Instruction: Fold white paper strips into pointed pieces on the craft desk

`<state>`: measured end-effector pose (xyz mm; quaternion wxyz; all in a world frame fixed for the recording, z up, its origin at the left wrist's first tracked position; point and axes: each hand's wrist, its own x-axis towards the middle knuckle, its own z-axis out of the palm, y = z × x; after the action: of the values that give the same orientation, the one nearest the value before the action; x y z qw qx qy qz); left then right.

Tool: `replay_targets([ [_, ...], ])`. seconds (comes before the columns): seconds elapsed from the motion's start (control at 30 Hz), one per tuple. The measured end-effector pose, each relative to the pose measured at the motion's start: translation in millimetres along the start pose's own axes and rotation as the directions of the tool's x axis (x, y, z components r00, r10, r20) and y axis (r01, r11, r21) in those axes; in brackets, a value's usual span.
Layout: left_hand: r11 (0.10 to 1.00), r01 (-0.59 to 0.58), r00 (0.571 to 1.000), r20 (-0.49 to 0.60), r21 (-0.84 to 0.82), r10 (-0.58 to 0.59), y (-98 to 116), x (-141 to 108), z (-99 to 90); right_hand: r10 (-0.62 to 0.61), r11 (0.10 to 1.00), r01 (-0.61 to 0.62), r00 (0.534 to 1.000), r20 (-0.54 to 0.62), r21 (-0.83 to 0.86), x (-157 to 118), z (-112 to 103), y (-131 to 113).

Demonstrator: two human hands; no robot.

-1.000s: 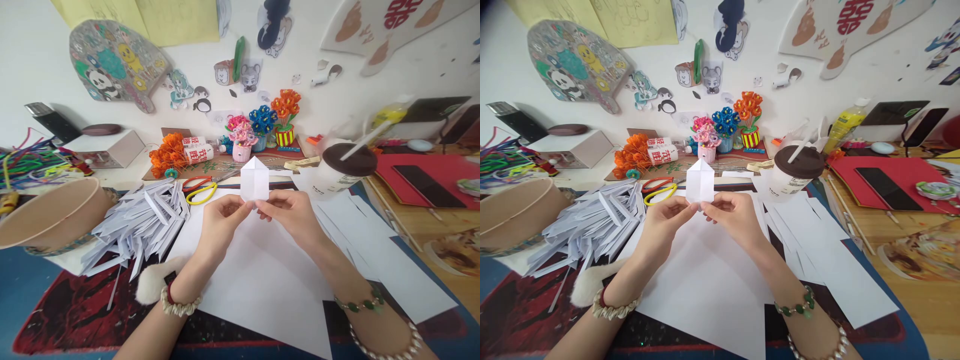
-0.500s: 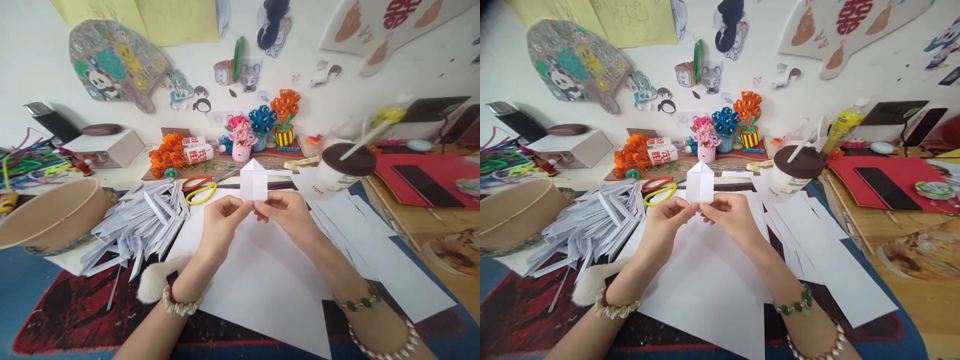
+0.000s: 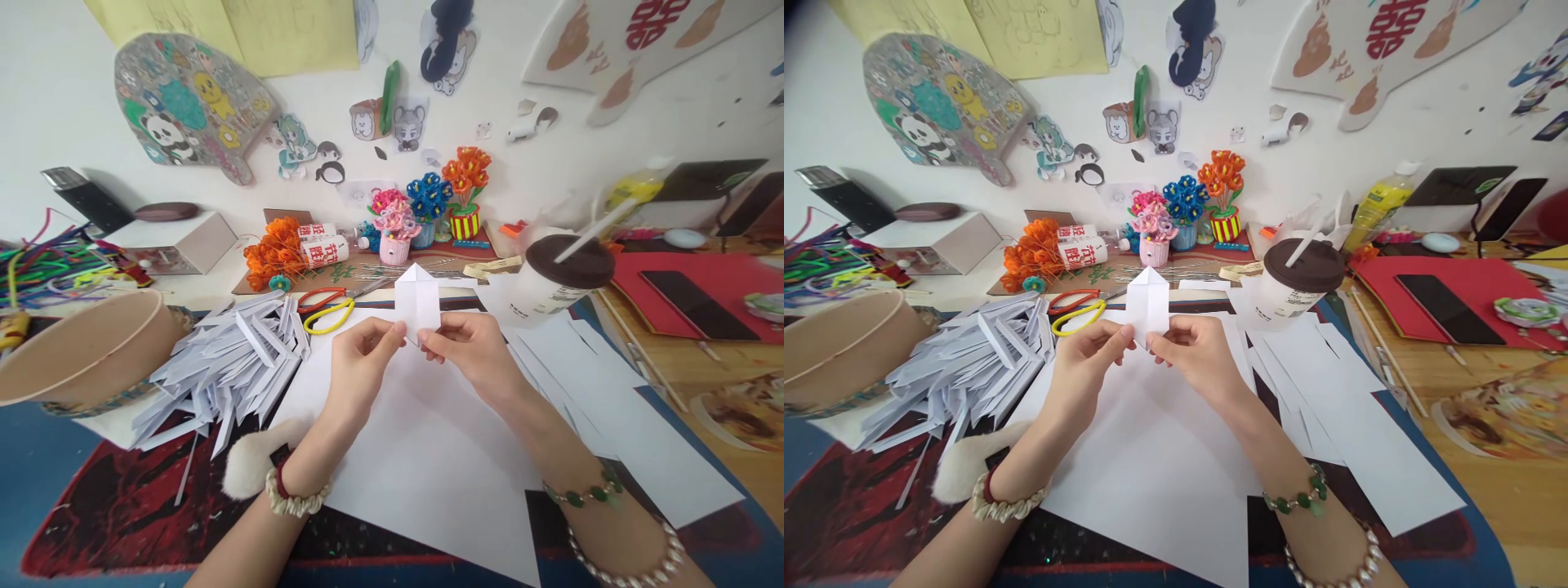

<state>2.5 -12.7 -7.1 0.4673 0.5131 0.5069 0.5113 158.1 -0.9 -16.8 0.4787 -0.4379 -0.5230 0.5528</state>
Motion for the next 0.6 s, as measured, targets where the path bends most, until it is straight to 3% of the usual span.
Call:
replay_targets([
  [0.27, 0.991, -0.091, 0.995, -0.030, 0.099, 0.094, -3.1, -3.7, 4.0, -0.004, 1.000, 0.004, 0.999, -0.037, 0.005, -0.1, 1.1, -1.8],
  [0.43, 0.985, -0.106, 0.993, 0.056, 0.137, 0.099, -1.4, -4.8, 4.4, -0.014, 0.999, 0.017, 0.997, -0.072, 0.041, -0.2, 1.1, -4.8],
  [0.6, 0.997, -0.065, 0.991, 0.121, 0.038, 0.060, -0.6, -6.9, 6.9, -0.003, 0.995, 0.011, 0.997, -0.078, 0.096, -0.2, 1.7, -5.0],
])
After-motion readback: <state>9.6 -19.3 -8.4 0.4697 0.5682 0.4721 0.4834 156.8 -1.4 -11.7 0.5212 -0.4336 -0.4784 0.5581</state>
